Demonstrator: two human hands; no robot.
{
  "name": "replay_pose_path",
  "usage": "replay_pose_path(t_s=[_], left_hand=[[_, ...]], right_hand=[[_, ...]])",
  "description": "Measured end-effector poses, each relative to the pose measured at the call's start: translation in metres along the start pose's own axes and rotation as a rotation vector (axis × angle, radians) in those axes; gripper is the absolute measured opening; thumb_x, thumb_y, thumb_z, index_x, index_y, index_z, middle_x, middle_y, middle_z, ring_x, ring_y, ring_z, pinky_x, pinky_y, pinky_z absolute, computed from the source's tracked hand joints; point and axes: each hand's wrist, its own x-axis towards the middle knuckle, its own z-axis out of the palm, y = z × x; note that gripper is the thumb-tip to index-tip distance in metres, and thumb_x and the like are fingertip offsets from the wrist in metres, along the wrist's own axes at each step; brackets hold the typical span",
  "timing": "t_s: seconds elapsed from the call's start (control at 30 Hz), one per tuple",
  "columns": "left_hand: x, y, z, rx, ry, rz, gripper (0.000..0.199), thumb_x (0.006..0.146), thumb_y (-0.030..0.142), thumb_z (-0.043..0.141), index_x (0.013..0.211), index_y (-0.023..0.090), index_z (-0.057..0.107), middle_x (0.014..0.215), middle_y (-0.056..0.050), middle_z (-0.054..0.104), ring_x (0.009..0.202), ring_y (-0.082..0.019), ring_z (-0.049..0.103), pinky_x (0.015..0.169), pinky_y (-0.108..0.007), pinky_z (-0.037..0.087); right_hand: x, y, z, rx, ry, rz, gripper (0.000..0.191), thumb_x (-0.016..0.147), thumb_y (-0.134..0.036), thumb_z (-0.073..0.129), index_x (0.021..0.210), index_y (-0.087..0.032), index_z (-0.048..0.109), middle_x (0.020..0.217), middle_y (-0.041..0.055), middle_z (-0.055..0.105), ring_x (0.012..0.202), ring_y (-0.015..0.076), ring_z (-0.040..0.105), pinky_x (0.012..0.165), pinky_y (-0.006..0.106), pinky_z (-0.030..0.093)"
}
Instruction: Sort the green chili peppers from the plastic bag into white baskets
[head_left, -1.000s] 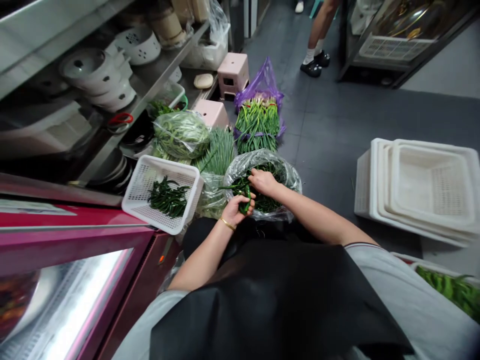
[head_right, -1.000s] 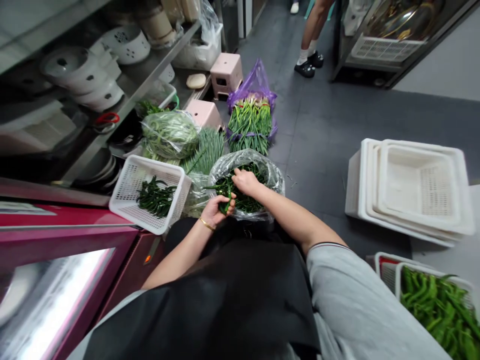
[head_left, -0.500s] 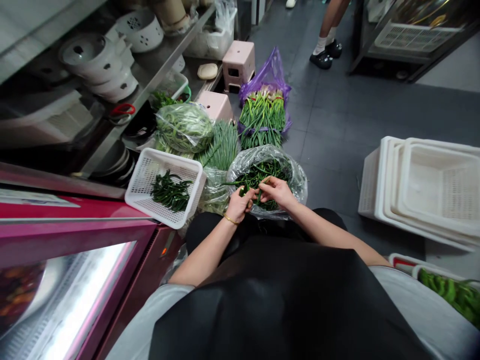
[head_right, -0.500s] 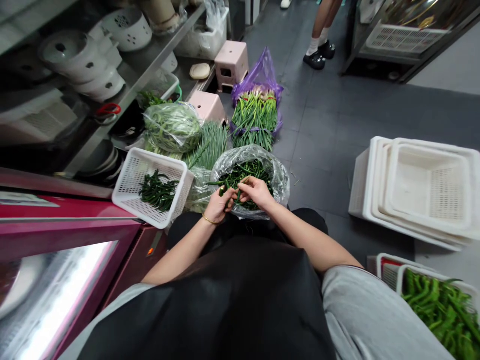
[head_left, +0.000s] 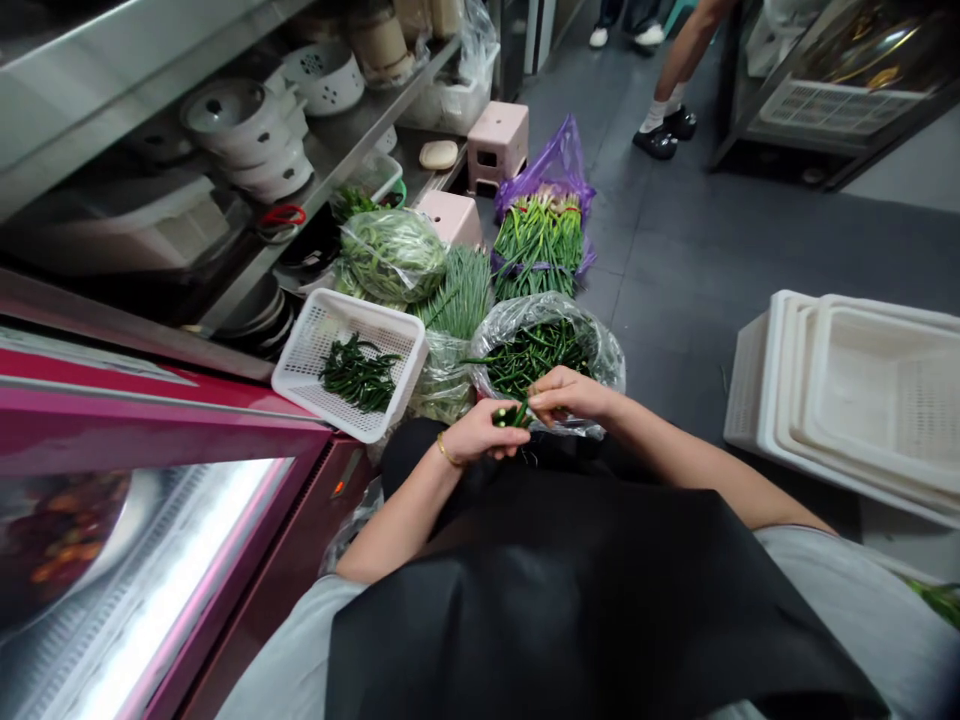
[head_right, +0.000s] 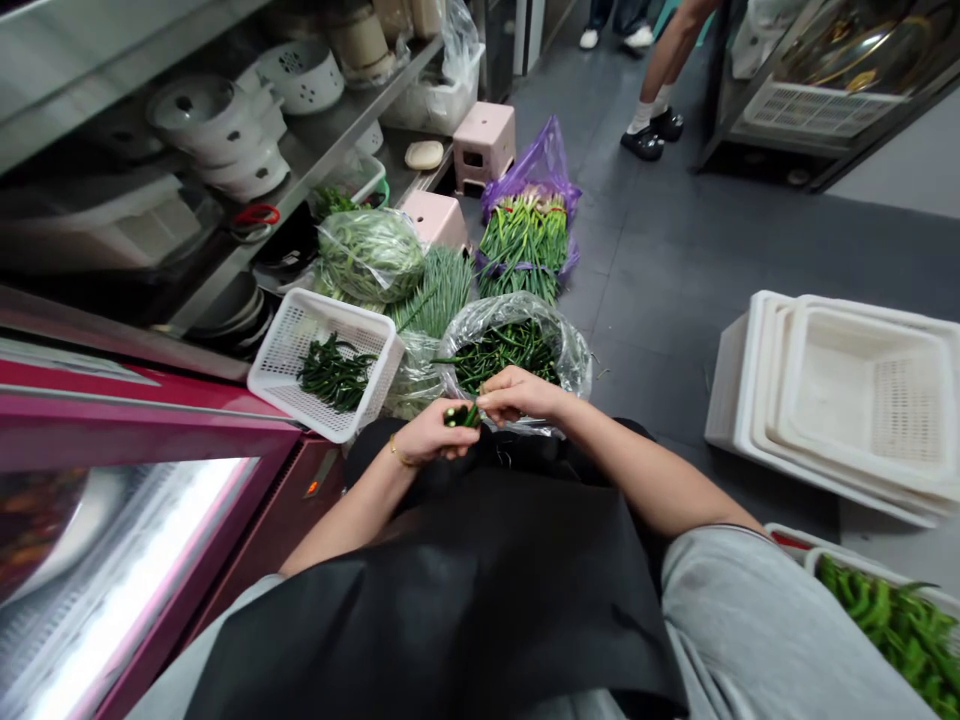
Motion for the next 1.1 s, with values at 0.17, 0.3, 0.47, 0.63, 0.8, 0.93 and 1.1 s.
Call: replay_pose_path(t_s=[0.17,0.3,0.47,0.63,0.8,0.93,1.1], left_hand=[[-0.005,0.007,-0.060,0.599,0.521,0.304,0.015,0.073,0.025,0.069,0.083,0.018,0.062,0.078,-0.004,0.064,0.073,-0.018,0.060,0.067,-0.027,0.047],[0.045,0.001,-0.099,0.986,0.592,0.293,0.017,0.067,0.009,0.064,0.081,0.018,0.062,0.093,-0.008,0.065,0.096,-0.023,0.059,0.085,-0.031,0.045],[0.076,0.002,-0.096,0.990,0.611,0.174,0.013,0.071,0.012,0.064,0.079,0.020,0.059,0.073,-0.005,0.061,0.075,-0.022,0.059,0.073,-0.029,0.041],[0.040,0.014,-0.064,0.769,0.488,0.399,0.016,0.070,0.020,0.071,0.084,0.021,0.063,0.082,-0.005,0.064,0.078,-0.019,0.058,0.076,-0.027,0.042],[0.023,0.011,-0.017,0.256,0.377,0.310,0.025,0.061,0.024,0.081,0.079,0.020,0.063,0.073,-0.002,0.063,0.063,-0.013,0.055,0.062,-0.023,0.042],[0.041,-0.003,0.003,-0.130,0.298,0.125,0.042,0.062,0.036,0.082,0.093,0.018,0.061,0.060,0.002,0.059,0.042,-0.007,0.044,0.042,-0.020,0.029],[0.063,-0.005,0.000,-0.201,0.293,-0.023,0.038,0.057,0.031,0.083,0.082,0.012,0.063,0.054,0.000,0.058,0.041,-0.007,0.046,0.037,-0.018,0.022]], right_hand=[[0.022,0.013,-0.019,-0.235,0.036,0.242,0.036,0.083,-0.049,0.058,0.082,-0.014,0.068,0.064,0.0031,0.066,0.052,0.0125,0.055,0.055,0.024,0.043],[0.075,0.029,-0.006,-0.393,0.275,0.419,0.043,0.085,-0.047,0.060,0.110,-0.012,0.067,0.069,0.0040,0.068,0.058,0.0147,0.060,0.061,0.024,0.046],[0.108,0.038,0.001,-0.265,0.338,0.370,0.027,0.091,-0.033,0.053,0.081,-0.012,0.067,0.053,-0.0012,0.056,0.048,0.0101,0.052,0.053,0.021,0.042],[0.048,0.031,-0.009,0.254,0.109,0.186,0.037,0.086,-0.049,0.058,0.082,-0.012,0.067,0.044,-0.0057,0.049,0.040,0.0077,0.044,0.041,0.019,0.035],[-0.002,0.021,0.010,0.644,0.080,0.038,0.047,0.077,-0.061,0.065,0.076,-0.014,0.062,0.047,-0.0061,0.048,0.036,0.0059,0.037,0.037,0.020,0.032],[0.010,0.031,-0.019,0.274,0.039,0.141,0.045,0.084,-0.057,0.057,0.086,-0.012,0.066,0.049,-0.0029,0.050,0.046,0.0130,0.051,0.049,0.026,0.044],[0.062,0.049,-0.067,-0.884,0.341,0.372,0.035,0.095,-0.024,0.039,0.117,-0.015,0.065,0.116,0.0179,0.063,0.095,0.0254,0.064,0.078,0.034,0.046]])
